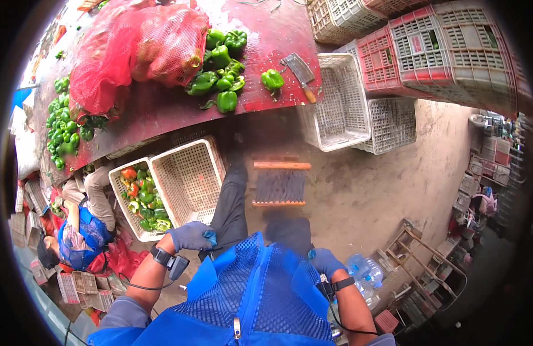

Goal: Sorting and cleaning green bell peppers in an agricultural processing area.

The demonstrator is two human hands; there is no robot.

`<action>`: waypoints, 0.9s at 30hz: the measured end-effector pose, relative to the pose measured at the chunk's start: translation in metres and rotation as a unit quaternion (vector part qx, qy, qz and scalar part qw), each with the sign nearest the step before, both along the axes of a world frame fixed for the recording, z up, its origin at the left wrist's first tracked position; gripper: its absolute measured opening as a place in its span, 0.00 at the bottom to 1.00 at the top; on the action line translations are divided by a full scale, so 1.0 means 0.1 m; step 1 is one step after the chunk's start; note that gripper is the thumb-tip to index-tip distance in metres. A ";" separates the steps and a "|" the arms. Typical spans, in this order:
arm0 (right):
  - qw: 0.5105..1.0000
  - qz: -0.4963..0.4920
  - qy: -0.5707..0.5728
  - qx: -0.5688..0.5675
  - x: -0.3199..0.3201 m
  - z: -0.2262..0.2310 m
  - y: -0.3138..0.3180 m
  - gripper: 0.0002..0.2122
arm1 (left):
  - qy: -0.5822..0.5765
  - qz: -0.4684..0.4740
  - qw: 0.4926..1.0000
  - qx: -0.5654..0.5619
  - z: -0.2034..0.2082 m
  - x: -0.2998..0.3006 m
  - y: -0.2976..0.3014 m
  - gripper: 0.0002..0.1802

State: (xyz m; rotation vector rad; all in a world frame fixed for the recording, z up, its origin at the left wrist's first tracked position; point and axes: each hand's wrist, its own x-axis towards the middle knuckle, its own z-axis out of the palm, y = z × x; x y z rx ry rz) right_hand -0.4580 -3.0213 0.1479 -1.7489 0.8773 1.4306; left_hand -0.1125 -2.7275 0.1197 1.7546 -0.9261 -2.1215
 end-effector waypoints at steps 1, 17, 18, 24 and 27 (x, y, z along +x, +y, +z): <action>1.000 0.000 0.008 -0.002 0.09 0.05 -0.03 0.21 | 0.067 0.025 0.997 0.016 0.03 0.07 -0.02 0.14; 0.985 0.025 0.079 0.150 1.82 0.76 -0.49 0.15 | 0.023 0.118 0.981 -0.152 0.07 0.32 0.22 0.15; 0.984 0.033 0.079 0.153 1.97 0.70 -0.45 0.15 | 0.044 0.096 0.982 -0.155 0.08 0.32 0.24 0.15; 0.978 0.085 0.061 0.179 2.60 0.34 -0.13 0.15 | 0.026 0.228 0.962 -0.145 0.23 0.17 0.46 0.18; 0.977 0.091 0.056 0.182 2.79 0.25 -0.06 0.15 | 0.049 0.253 0.956 -0.136 0.32 0.19 0.44 0.18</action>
